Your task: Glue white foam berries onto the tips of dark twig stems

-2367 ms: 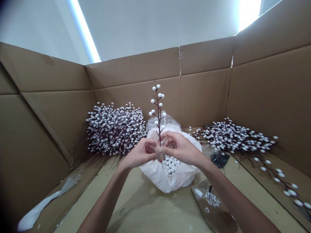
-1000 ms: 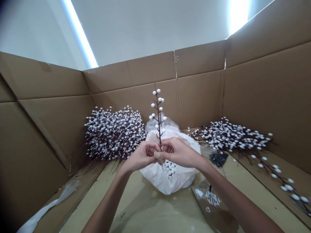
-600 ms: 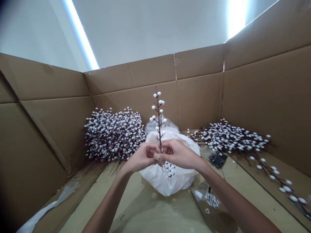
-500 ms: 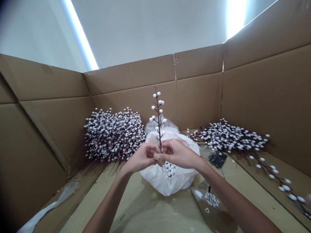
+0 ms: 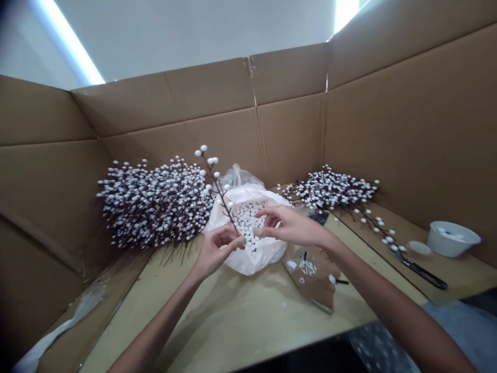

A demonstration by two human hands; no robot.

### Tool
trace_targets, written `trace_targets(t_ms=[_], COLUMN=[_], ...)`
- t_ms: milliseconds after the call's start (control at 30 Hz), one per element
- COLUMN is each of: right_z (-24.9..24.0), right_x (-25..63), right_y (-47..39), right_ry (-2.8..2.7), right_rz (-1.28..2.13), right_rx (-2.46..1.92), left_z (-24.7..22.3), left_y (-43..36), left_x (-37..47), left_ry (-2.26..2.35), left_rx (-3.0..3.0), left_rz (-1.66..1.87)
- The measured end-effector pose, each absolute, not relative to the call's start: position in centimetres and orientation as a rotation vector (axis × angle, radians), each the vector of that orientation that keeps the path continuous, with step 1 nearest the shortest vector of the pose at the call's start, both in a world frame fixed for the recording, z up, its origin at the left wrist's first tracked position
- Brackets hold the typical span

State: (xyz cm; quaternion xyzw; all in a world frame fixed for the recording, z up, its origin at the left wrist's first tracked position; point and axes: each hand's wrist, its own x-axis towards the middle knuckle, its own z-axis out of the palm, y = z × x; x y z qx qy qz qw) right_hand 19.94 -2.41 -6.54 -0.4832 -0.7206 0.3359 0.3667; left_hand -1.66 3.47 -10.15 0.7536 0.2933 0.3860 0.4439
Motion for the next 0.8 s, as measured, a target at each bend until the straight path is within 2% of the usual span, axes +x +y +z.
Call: trace_targets(t_ms=[100, 267, 467, 600, 800], right_z=[-8.6, -12.1, -16.6, -19.2, -21.3], right_x=[21.7, 24.9, 28.7, 29.8, 30.4], right_y=[-4.5, -7.7, -11.1, -12.8, -13.2], right_ry=[-1.781, -1.6, -1.472, -1.461, -1.434], right_rz=[0.747, 0.736, 0.781, 0.844, 0.768], right_rx=[-1.38, -1.517, -1.748, -1.762, -1.755], left_z=[-13.9, -17.4, -18.9, -19.2, -19.1], left_y=[2.5, 1.0, 0.7, 0.6, 0.4], left_x=[-2.2, -2.7, -2.5, -2.5, -2.5], left_ry=[0.847, 0.82, 0.814, 0.801, 0.805], left_rx=[2.016, 2.055, 1.975, 2.019, 2.052], left_rz=[1.122, 1.055, 1.063, 1.047, 1.033])
